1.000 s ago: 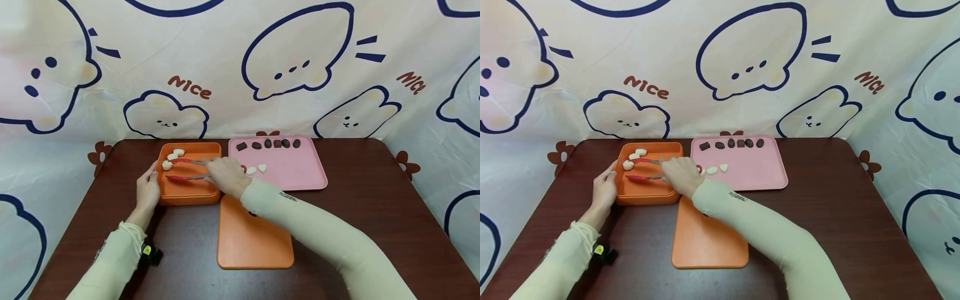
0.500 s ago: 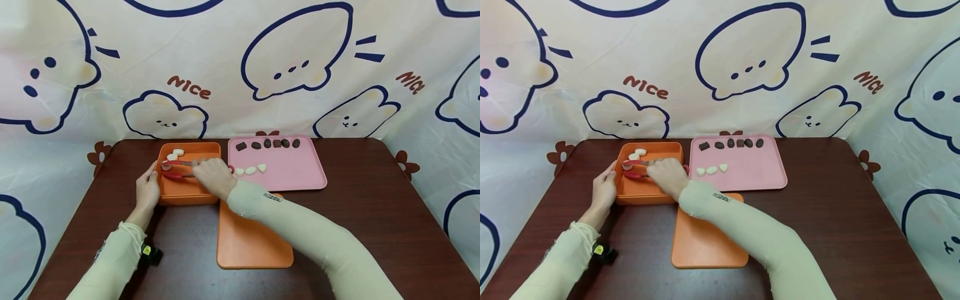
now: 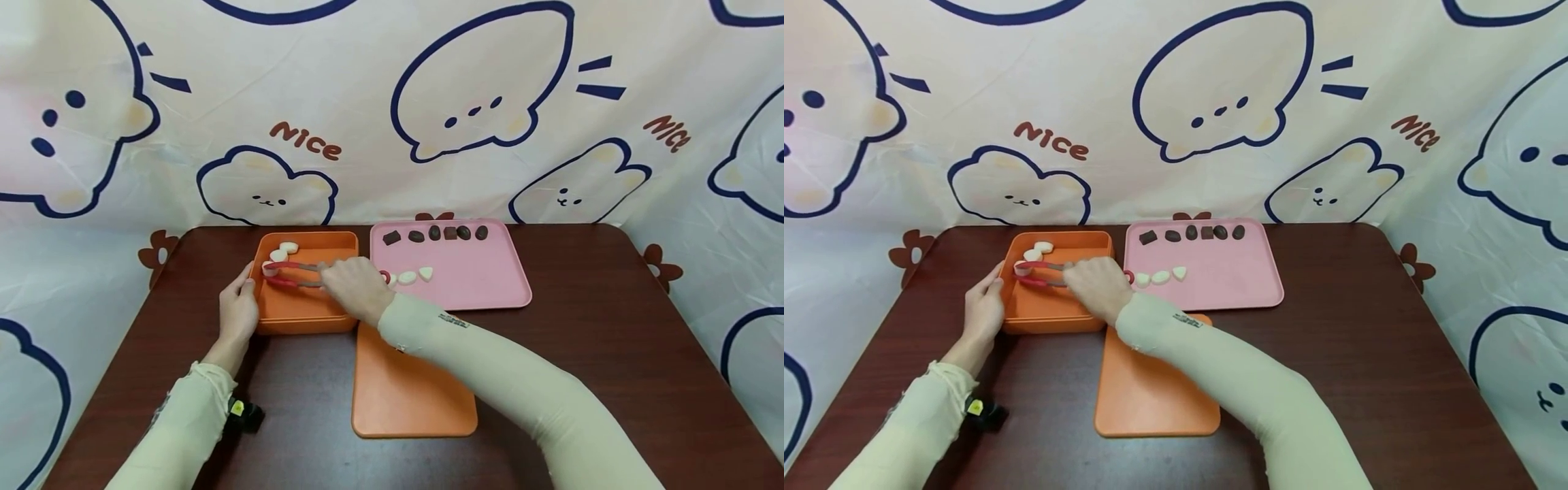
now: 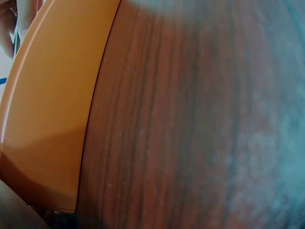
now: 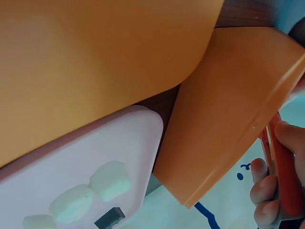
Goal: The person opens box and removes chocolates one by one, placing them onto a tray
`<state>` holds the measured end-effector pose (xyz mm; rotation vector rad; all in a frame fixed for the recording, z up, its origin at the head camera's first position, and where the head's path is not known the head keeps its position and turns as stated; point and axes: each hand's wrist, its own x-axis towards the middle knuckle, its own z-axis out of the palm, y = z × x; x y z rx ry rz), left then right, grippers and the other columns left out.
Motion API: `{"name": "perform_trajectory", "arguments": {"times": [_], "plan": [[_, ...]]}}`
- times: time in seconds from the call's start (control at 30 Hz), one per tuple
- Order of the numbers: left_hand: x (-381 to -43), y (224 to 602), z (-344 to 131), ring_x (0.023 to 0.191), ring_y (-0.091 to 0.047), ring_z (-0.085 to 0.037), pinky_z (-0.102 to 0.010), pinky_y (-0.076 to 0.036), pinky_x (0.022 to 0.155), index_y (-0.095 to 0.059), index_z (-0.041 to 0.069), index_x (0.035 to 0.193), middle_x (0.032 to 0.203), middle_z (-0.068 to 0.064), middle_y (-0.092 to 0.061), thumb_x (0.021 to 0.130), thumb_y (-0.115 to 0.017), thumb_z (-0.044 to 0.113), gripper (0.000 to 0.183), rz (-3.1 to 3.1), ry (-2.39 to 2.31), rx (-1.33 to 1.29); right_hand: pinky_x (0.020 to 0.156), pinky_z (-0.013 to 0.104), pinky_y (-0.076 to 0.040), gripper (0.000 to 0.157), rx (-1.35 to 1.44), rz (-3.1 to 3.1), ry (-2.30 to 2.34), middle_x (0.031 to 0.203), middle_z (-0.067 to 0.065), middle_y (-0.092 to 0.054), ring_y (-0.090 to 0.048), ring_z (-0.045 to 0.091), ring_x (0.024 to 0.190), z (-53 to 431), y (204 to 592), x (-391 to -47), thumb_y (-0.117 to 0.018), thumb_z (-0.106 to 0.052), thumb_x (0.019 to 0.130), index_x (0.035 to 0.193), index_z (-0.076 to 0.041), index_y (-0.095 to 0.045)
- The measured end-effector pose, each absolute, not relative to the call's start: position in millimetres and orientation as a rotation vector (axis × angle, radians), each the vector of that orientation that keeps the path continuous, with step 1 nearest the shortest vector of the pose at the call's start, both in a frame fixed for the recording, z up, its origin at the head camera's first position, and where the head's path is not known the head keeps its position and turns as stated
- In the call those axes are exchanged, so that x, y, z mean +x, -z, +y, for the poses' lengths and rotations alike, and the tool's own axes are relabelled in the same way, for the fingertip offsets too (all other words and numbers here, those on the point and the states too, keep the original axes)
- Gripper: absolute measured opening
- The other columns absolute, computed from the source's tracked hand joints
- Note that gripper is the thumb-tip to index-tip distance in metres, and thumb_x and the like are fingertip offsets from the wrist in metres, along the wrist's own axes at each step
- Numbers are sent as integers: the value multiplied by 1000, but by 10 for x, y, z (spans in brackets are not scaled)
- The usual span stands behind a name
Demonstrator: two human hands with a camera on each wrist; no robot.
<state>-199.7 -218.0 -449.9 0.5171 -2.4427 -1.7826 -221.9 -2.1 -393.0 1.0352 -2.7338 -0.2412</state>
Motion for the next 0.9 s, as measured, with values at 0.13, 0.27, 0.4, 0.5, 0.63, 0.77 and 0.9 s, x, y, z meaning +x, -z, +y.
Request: {"name": "perform_trajectory", "arguments": {"times": [0.13,0.27,0.4,0.5,0.63,0.77,0.9], "plan": [[-2009,4503,-2187,155,-25,-21,-42,-22,128,-29,17,160,166,-3,-29,111,-25,20,49,-2442,1781,513,58,28,-58,31,1005,-2800,117,78,-4,-70,-65,12,64,32,3897,-2204,-62,-45,99,113,-18,-70],[-2018,4497,-2191,155,-25,-19,-41,-22,128,-29,18,160,166,-1,-29,111,-25,20,49,-2441,1786,524,61,29,-59,34,969,-2900,-22,82,-3,-72,-66,13,68,104,3859,-2174,-62,-44,99,119,-18,-70],[-2027,4492,-2196,155,-24,-18,-40,-21,129,-28,19,160,167,0,-28,112,-25,21,49,-2432,1797,528,59,29,-58,36,905,-2972,-173,84,-3,-72,-63,13,69,209,3826,-2151,-63,-44,99,122,-18,-71],[-2022,4488,-2208,155,-25,-18,-40,-22,129,-28,19,160,167,-1,-28,112,-25,21,48,-2432,1791,534,58,28,-55,37,872,-2981,-271,85,-5,-72,-62,11,70,292,3809,-2142,-64,-44,98,123,-18,-71],[-2008,4479,-2236,155,-26,-19,-40,-22,129,-29,19,160,167,-1,-29,112,-25,21,49,-2435,1774,544,56,27,-51,38,862,-2966,-362,82,-5,-71,-60,11,69,401,3789,-2129,-65,-44,98,126,-19,-70],[-2004,4482,-2240,155,-26,-19,-40,-21,129,-30,19,160,166,-2,-29,112,-25,21,48,-2421,1776,535,57,27,-48,39,837,-2950,-470,76,-4,-68,-58,11,67,528,3770,-2107,-65,-43,98,127,-18,-70],[-2008,4510,-2195,154,-26,-19,-39,-22,129,-32,17,159,165,-2,-31,111,-26,18,48,-2404,1805,503,58,26,-46,38,788,-2956,-575,74,-4,-66,-56,12,67,695,3772,-2064,-68,-41,97,127,-18,-71]]}}
